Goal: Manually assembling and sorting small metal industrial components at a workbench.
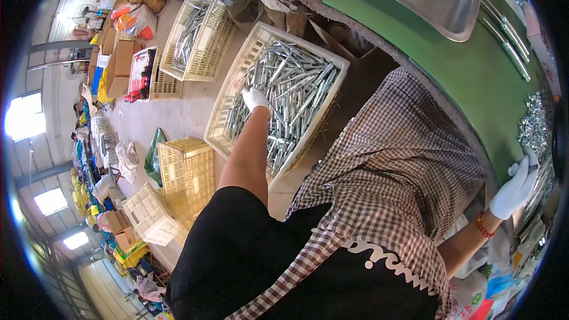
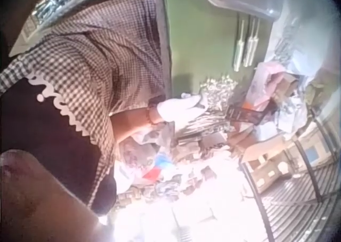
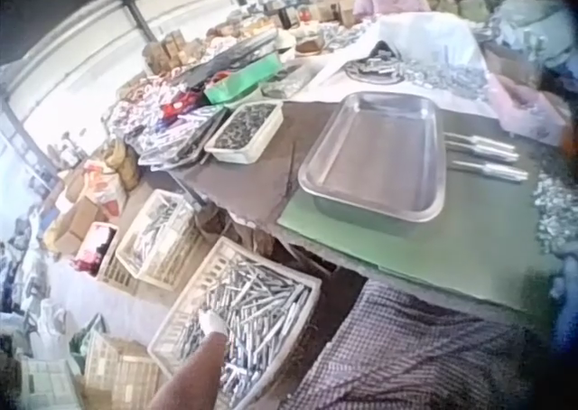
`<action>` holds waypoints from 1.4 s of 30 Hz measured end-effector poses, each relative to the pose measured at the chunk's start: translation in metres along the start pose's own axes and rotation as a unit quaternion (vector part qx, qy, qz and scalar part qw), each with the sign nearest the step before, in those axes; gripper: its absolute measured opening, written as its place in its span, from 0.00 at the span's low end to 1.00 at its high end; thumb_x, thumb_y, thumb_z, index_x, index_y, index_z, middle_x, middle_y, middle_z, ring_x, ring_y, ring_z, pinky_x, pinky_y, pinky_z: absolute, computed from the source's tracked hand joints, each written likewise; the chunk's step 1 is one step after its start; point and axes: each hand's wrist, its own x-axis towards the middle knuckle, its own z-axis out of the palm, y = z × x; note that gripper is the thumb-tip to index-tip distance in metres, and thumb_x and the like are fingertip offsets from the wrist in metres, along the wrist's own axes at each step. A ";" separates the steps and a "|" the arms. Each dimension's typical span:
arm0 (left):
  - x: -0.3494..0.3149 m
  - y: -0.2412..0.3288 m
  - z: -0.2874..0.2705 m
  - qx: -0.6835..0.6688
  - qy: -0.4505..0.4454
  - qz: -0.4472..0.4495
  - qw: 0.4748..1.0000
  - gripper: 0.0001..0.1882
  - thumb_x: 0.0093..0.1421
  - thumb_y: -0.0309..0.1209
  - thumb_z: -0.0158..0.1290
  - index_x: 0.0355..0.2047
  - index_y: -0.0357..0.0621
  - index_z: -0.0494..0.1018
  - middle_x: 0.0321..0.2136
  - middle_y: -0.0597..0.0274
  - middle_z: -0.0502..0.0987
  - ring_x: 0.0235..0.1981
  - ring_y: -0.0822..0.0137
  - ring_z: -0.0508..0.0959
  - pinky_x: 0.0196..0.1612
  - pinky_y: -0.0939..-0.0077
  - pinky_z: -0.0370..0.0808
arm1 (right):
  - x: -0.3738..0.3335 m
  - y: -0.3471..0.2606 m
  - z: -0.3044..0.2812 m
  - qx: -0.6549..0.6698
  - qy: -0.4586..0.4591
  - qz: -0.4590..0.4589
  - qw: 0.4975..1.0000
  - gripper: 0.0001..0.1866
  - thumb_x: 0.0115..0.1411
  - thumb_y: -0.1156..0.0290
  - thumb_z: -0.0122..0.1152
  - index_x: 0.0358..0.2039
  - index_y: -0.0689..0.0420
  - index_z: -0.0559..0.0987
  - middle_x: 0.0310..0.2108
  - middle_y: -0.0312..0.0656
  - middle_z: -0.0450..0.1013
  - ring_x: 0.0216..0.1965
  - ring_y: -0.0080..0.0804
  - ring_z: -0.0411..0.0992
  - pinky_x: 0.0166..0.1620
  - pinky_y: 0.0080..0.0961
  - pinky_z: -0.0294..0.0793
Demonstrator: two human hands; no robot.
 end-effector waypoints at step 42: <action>0.006 0.123 0.032 0.557 -0.329 0.155 0.747 0.25 0.55 0.48 0.59 0.48 0.46 0.76 0.48 0.49 0.79 0.50 0.50 0.80 0.51 0.58 0.77 | -0.004 -0.003 -0.002 0.037 0.004 -0.007 0.999 0.14 0.69 0.72 0.46 0.49 0.63 0.77 0.33 0.30 0.70 0.27 0.15 0.58 0.32 0.15 0.59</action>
